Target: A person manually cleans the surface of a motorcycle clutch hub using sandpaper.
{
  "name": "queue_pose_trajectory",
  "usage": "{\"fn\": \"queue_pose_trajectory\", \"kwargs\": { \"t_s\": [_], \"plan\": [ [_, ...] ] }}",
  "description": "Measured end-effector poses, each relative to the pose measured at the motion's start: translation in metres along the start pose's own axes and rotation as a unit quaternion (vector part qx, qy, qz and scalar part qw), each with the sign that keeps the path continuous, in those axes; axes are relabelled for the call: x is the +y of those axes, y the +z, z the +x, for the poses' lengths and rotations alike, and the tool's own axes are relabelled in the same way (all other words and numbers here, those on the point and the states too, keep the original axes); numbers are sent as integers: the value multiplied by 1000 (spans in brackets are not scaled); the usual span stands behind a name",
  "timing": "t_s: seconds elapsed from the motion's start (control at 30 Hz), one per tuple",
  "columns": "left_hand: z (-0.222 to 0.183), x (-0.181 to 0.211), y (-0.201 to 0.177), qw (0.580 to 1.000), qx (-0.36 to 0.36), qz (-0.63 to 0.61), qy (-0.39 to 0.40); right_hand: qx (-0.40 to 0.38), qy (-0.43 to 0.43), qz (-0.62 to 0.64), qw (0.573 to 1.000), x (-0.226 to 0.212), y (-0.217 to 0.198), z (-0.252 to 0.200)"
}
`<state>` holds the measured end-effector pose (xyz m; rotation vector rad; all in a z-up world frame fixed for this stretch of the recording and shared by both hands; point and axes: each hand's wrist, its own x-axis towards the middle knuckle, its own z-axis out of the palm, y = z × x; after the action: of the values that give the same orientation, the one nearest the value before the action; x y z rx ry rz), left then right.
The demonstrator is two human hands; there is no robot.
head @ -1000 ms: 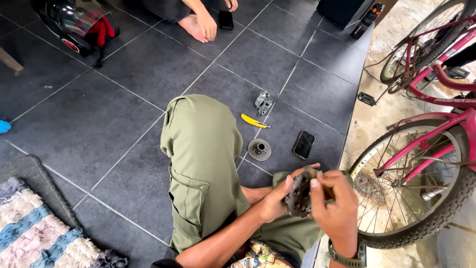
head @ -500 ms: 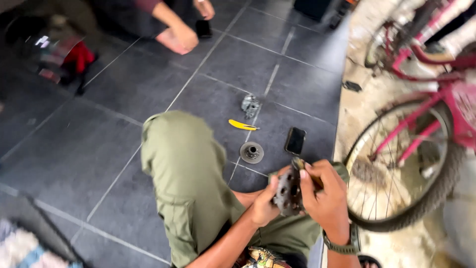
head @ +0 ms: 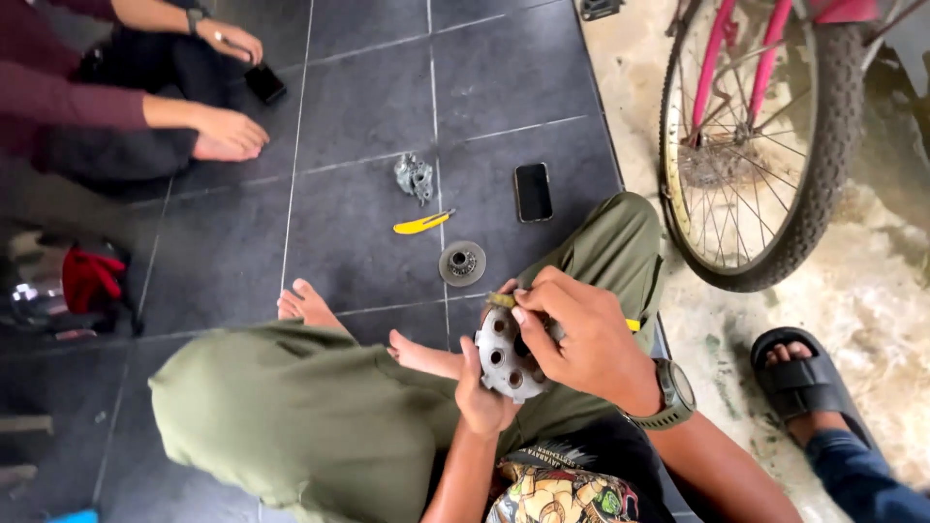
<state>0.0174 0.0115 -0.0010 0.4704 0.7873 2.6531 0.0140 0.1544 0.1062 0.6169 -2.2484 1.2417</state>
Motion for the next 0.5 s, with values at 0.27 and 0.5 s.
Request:
{"fn": "queue_pose_trajectory", "kwargs": {
  "t_s": [0.27,0.5],
  "plan": [
    [-8,-13,2,997,12,-71,12,5,0,23,1000,-1,-1,-8],
    [-10,-15,-20,994,33,-107,-17,-2,59,20,998,5,18,-7]
  ]
}}
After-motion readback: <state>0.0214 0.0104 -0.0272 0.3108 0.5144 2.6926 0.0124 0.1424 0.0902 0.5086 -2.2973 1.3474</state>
